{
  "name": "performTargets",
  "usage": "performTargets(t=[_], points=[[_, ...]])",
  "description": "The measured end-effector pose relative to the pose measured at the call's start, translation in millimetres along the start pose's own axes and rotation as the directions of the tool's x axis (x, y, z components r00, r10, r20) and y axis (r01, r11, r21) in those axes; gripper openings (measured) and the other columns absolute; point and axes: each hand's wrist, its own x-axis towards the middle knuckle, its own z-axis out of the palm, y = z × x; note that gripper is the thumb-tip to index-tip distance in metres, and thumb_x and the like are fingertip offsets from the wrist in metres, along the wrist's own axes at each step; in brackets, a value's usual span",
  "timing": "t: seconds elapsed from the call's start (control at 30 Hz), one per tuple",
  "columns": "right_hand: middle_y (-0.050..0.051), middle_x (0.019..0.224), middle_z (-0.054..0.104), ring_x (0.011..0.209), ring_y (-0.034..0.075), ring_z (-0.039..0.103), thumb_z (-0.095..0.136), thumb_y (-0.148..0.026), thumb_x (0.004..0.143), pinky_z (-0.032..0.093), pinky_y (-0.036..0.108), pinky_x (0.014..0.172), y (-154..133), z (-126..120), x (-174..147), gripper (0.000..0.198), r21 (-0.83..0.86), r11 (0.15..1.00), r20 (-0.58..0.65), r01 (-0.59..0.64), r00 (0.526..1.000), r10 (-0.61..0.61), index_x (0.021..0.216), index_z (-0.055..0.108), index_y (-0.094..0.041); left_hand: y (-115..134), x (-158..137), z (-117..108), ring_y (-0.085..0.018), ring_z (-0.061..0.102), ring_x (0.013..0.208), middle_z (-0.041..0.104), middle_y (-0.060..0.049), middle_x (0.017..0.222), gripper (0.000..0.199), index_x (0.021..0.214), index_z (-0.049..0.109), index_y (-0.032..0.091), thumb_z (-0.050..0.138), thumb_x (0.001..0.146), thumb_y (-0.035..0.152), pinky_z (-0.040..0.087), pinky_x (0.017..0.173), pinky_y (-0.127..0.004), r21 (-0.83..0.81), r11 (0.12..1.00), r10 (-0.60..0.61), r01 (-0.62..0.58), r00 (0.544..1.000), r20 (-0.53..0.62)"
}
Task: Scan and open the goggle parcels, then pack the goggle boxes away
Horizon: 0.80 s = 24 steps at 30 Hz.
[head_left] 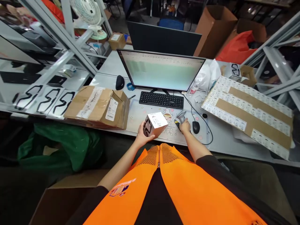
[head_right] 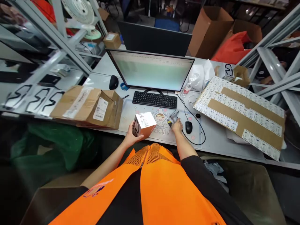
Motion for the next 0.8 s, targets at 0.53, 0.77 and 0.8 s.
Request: performTargets(t=[0.53, 0.77, 0.8], points=[[-0.005, 0.063, 0.055, 0.047, 0.012, 0.047, 0.066, -0.047, 0.089, 0.039, 0.025, 0.05, 26.8, -124.4, -6.8, 0.038, 0.638, 0.77, 0.595, -0.011, 0.641, -0.484, 0.108, 0.065, -0.015, 11.8, 35.1, 35.5, -0.044, 0.043, 0.145, 0.053, -0.019, 0.156, 0.097, 0.163, 0.047, 0.023, 0.086, 0.075, 0.035, 0.037, 0.125, -0.06, 0.639, 0.761, 0.216, -0.111, 0.972, -0.089], [-0.004, 0.062, 0.055, 0.051, 0.013, 0.049, 0.073, -0.055, 0.084, 0.042, 0.028, 0.051, 27.8, -142.6, -34.0, 0.038, 0.691, 0.723, 0.574, 0.026, 0.588, -0.57, 0.088, 0.058, -0.021, 22.0, 34.9, 36.5, -0.044, 0.044, 0.145, 0.053, -0.019, 0.157, 0.095, 0.163, 0.05, 0.02, 0.086, 0.075, 0.034, 0.037, 0.125, -0.06, 0.639, 0.767, 0.18, -0.059, 0.976, -0.126], [-0.003, 0.062, 0.054, 0.051, 0.015, 0.049, 0.072, -0.059, 0.084, 0.043, 0.029, 0.051, 27.7, -137.6, -31.0, 0.04, 0.678, 0.733, 0.551, 0.053, 0.624, -0.554, 0.087, 0.057, -0.022, 26.0, 31.8, 35.7, -0.044, 0.045, 0.145, 0.054, -0.019, 0.157, 0.095, 0.162, 0.051, 0.02, 0.086, 0.075, 0.034, 0.037, 0.125, -0.06, 0.63, 0.775, 0.171, -0.051, 0.976, -0.131]])
